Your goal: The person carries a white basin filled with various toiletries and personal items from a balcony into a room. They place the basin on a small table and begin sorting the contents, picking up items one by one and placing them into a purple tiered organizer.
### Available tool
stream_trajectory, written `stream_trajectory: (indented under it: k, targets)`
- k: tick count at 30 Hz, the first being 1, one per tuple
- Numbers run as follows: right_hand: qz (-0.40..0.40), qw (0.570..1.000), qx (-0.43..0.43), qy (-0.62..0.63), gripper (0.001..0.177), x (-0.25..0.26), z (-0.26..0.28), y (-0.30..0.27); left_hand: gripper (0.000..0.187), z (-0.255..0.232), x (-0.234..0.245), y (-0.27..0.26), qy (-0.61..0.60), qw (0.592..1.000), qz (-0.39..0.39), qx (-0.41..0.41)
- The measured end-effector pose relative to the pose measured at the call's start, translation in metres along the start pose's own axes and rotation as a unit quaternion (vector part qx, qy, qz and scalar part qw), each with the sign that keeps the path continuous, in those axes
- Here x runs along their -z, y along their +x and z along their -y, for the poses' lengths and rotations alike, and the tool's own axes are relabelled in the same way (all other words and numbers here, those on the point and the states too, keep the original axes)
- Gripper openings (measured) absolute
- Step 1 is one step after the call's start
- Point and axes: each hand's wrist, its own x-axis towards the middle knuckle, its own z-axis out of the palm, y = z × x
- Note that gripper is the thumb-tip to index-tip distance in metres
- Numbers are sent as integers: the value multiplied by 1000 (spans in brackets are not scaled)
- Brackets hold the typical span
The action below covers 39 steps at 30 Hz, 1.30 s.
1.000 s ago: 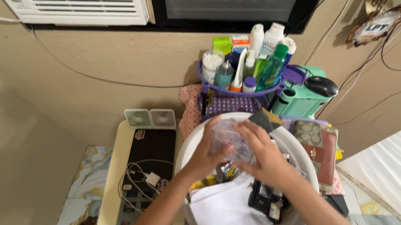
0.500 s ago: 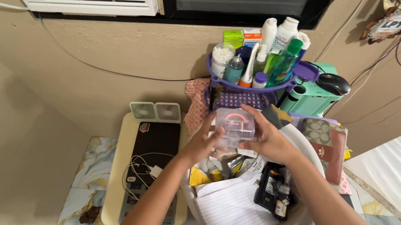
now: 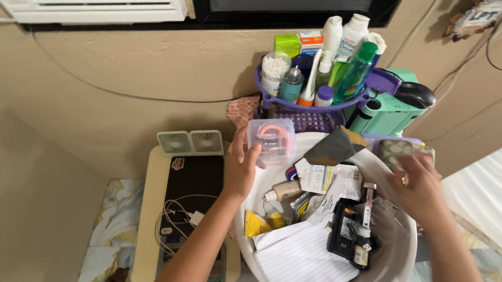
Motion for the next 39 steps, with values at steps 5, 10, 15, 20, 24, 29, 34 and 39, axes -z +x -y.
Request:
stream_trajectory:
  k: [5,10,15,20,24,29,34,39]
  targets:
    - [195,940,-277,51,48,-11,-88,-73,51,25,15,12,-91,992,13,91]
    - [236,761,-505,333,45,-42,-87,-130,48,39,22,12,-72,992,66,80]
    - [212,722,-473,458,41,-51,-100,-138,48,29,25,7,-90,992,41,84]
    - [219,735,-471,436,41,-40,-84,-135,55,16,38,-20,-142,981,36,128]
    - [249,737,-468,420,48,-38,-77,-133,54,13,39,-48,-98,989,27,107]
    - [310,760,-437,369,54,-23,-73,-128,55,1,38,-105,-34,989,-37,137]
    - [355,747,-444,344,72,13,-58,-139,53,-22,25,-177,-33,979,-79,185]
    - [372,735,-455,339,80,24,-63,-147,52,-28,18,-223,-40,977,-97,186]
